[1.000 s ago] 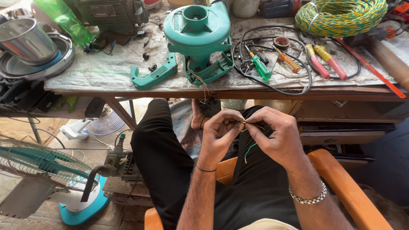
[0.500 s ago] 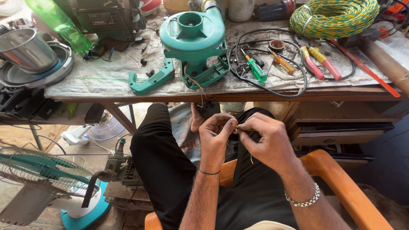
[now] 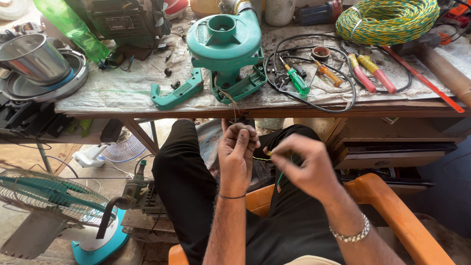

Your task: The person repairs a small black electrical switch by stripping wire ends, twisting them together, and securing them to the switch terminals using pliers and a screwdriver. The person works on a workbench with a disassembled green leaf blower nearby.

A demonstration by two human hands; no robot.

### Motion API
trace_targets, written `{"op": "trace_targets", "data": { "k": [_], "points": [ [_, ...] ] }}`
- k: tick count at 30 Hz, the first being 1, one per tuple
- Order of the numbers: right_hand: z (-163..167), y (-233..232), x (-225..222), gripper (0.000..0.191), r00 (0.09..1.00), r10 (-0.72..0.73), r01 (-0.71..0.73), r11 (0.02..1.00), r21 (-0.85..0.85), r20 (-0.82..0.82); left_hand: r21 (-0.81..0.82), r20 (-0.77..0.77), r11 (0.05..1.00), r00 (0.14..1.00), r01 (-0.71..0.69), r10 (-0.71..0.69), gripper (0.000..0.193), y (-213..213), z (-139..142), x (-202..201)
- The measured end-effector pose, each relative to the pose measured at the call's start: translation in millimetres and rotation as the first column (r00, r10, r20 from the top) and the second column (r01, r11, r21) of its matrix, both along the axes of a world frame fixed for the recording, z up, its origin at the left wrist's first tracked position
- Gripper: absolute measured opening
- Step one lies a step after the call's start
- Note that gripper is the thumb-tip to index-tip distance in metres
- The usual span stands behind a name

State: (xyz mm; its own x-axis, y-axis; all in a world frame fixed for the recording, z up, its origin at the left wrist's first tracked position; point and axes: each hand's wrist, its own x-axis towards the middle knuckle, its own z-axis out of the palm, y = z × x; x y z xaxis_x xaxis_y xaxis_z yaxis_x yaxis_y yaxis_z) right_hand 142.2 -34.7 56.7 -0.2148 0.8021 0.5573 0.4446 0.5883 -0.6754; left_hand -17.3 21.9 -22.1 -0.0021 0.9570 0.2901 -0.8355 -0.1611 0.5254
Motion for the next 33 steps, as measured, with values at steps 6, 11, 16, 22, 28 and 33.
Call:
{"op": "trace_targets", "data": {
  "k": [6,11,16,22,28,33],
  "points": [
    [-13,17,16,0.018,0.899,-0.082,-0.062,0.948,-0.311,-0.429,-0.011,-0.228,1.0,0.974,0.003,-0.005,0.019,-6,3,22],
    [-22,21,21,0.017,0.863,-0.082,-0.146,0.904,-0.401,-0.499,0.112,-0.599,0.983,0.779,-0.146,0.184,0.021,-18,9,41],
    [-18,23,27,0.015,0.937,-0.17,0.066,0.944,-0.322,-0.307,0.086,-0.701,0.986,0.694,-0.146,0.164,0.022,-25,22,34],
    [-28,25,32,0.007,0.895,-0.232,0.141,0.958,-0.251,-0.381,0.433,-0.699,0.868,0.517,-0.243,0.493,0.02,-34,39,28],
    [-44,36,33,0.009,0.438,-0.137,-0.219,0.942,-0.254,-0.888,0.328,-0.739,0.928,0.564,-0.178,0.369,0.02,-40,43,36],
    [-17,44,55,0.012,0.385,-0.02,-0.215,0.97,-0.11,-0.923,0.305,-0.683,0.928,0.631,-0.213,0.369,0.021,-27,37,23]
  ]
}}
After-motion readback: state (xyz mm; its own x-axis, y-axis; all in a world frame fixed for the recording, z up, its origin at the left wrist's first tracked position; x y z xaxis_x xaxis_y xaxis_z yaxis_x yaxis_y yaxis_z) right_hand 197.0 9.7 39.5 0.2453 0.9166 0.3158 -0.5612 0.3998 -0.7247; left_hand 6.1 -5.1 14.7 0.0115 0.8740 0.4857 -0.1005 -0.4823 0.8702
